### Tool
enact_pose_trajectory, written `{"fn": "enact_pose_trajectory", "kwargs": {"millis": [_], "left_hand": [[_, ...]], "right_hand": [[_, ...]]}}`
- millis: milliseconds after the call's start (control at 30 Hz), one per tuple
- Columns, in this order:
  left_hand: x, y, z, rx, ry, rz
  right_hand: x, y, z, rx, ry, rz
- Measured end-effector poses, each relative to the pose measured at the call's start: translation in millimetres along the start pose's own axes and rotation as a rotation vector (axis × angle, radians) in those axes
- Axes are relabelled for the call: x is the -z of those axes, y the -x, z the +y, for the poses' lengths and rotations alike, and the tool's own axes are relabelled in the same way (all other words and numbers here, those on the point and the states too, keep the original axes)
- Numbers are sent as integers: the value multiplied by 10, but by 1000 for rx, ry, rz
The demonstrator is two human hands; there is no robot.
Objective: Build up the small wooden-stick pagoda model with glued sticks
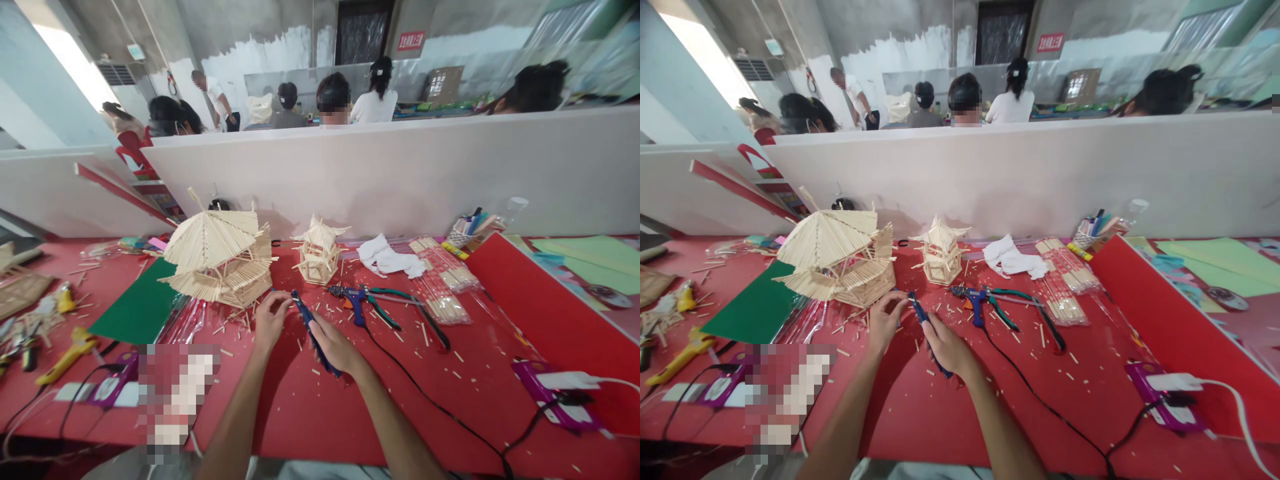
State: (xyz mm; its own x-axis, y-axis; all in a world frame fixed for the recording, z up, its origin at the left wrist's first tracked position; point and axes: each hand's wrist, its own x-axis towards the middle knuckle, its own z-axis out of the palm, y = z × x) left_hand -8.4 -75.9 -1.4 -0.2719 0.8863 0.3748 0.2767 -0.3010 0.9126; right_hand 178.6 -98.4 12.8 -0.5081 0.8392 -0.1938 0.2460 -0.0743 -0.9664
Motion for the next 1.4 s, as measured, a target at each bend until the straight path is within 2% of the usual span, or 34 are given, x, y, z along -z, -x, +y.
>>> {"fn": "enact_pose_trajectory", "kwargs": {"millis": [333, 633, 867, 1033, 1200, 1400], "left_hand": [[49, -25, 21, 19, -47, -64], [60, -37, -68, 1, -92, -82], [35, 34, -71, -86, -166, -54], [34, 45, -58, -127, -205, -60], [63, -2, -50, -112, -222, -94], [98, -15, -128, -72, -172, -90]], "right_hand": [[-4, 14, -14, 22, 39, 7], [-14, 11, -3, 22, 110, 27], [-47, 24, 8, 55, 174, 67], [0, 8, 16, 43, 138, 13], [26, -9, 16, 53, 166, 4], [-59, -30, -25, 111, 273, 78]]}}
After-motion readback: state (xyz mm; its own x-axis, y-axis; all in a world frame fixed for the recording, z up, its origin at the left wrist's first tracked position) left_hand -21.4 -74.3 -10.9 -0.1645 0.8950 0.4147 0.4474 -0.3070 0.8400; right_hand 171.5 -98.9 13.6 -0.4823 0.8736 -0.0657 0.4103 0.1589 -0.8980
